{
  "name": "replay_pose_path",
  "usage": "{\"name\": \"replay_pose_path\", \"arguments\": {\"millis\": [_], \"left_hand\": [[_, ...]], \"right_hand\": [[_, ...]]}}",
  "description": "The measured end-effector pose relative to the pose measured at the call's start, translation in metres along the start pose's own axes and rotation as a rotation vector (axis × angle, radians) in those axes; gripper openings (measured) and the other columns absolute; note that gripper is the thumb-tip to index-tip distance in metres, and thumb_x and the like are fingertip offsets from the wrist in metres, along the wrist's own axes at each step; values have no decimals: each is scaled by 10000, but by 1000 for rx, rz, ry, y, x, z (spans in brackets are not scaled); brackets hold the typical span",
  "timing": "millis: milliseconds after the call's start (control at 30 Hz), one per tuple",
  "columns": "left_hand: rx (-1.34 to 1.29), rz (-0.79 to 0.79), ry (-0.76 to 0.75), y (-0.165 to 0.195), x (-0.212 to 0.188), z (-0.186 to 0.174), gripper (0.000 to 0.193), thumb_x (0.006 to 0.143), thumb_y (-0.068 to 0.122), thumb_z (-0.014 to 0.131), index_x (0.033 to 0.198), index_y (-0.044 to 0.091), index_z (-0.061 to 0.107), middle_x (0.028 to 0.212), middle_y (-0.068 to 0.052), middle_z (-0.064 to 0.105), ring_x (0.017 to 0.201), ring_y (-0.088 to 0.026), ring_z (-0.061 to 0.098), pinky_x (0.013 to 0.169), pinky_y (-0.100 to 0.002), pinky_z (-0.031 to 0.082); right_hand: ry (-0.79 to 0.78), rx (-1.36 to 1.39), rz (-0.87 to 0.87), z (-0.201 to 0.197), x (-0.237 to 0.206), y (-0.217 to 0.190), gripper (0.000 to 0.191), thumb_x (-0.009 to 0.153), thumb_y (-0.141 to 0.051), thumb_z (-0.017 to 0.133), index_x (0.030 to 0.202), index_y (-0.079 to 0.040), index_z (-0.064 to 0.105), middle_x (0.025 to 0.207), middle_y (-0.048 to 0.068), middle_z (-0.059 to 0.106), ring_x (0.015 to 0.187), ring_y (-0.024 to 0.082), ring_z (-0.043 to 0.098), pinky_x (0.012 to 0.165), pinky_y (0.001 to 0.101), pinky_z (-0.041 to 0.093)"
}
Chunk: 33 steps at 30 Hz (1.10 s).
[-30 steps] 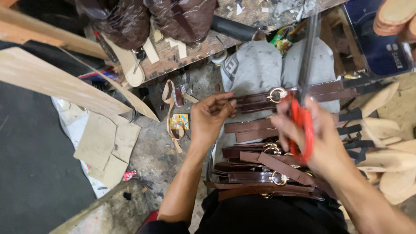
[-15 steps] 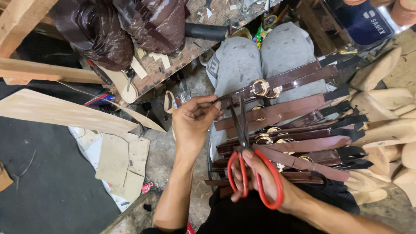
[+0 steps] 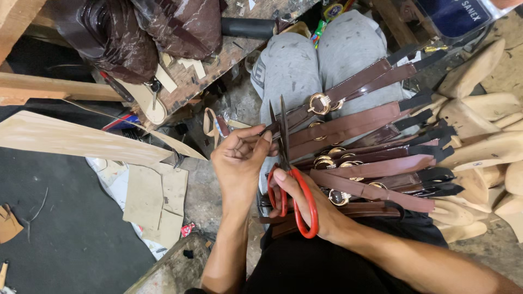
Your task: The person sits in a shoe workshop trimming the ends of brown leather straps with red-handled scissors, working across a pile of buckle-fitted straps on their lap. They cut each strap end, set it on the finished pile, and at one point fit a strap around a wooden shoe last before continuing to trim more straps.
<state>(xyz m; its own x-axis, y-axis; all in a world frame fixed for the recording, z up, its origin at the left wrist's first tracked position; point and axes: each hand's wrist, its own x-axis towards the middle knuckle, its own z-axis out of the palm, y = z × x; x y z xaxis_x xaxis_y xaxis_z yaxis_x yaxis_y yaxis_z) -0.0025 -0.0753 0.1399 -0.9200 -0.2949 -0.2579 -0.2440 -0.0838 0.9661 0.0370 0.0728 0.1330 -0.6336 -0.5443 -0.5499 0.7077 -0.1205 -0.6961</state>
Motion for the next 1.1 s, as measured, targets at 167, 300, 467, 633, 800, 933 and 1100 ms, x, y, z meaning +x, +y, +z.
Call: {"name": "replay_pose_path", "arguments": {"millis": [167, 300, 467, 633, 800, 933, 1100], "left_hand": [[-8, 11, -21, -3, 7, 0, 150, 930, -72, 718, 1080, -69, 700, 861, -105, 749, 739, -131, 718, 673, -259, 596], [-50, 0, -20, -7, 19, 1, 149, 929, -74, 711, 1077, -64, 694, 862, -99, 747, 741, -132, 724, 662, -272, 611], [-54, 19, -35, -13, 32, -2, 166, 937, -85, 695, 1102, -75, 690, 882, -110, 745, 750, -140, 720, 671, -280, 611], [-108, -26, -41, -22, 44, -6, 170, 943, -84, 672, 1112, -86, 675, 904, -126, 744, 763, -160, 730, 681, -296, 624], [-201, 65, 0, -30, 53, -10, 180, 955, -51, 666, 1131, -86, 672, 951, -123, 742, 767, -160, 717, 696, -314, 624], [-179, 21, 43, -32, 63, -20, 187, 975, 3, 691, 1146, -73, 687, 929, -104, 727, 756, -153, 712, 672, -296, 603], [16, 62, 29, -39, 81, -9, 180, 958, 42, 718, 1114, -46, 707, 899, -69, 752, 722, -113, 695, 637, -243, 571]], "right_hand": [[20, 118, -30, 3, 5, -1, 637, 978, -627, 416, 985, -18, 601, 752, 54, 564, 634, 166, 610, 583, 320, 554], [84, 137, -37, 7, 10, -2, 654, 983, -657, 374, 820, -40, 516, 623, 47, 500, 458, 169, 551, 443, 311, 495], [149, 175, -11, 8, 17, -5, 607, 973, -633, 428, 790, -57, 486, 560, 25, 440, 374, 147, 464, 335, 309, 440], [193, 190, 40, 3, 27, -7, 603, 959, -612, 492, 754, -45, 480, 506, 19, 421, 337, 143, 438, 298, 312, 400], [136, 295, 125, -3, 28, -7, 547, 974, -583, 542, 787, -74, 476, 533, -10, 414, 370, 116, 415, 350, 277, 384], [119, 399, -25, -18, 23, -13, 471, 980, -506, 571, 800, -80, 484, 565, -16, 435, 403, 113, 441, 358, 289, 406], [180, 384, -245, -44, 23, -31, 392, 1024, -400, 552, 818, -71, 492, 606, -1, 468, 425, 117, 456, 373, 295, 426]]}}
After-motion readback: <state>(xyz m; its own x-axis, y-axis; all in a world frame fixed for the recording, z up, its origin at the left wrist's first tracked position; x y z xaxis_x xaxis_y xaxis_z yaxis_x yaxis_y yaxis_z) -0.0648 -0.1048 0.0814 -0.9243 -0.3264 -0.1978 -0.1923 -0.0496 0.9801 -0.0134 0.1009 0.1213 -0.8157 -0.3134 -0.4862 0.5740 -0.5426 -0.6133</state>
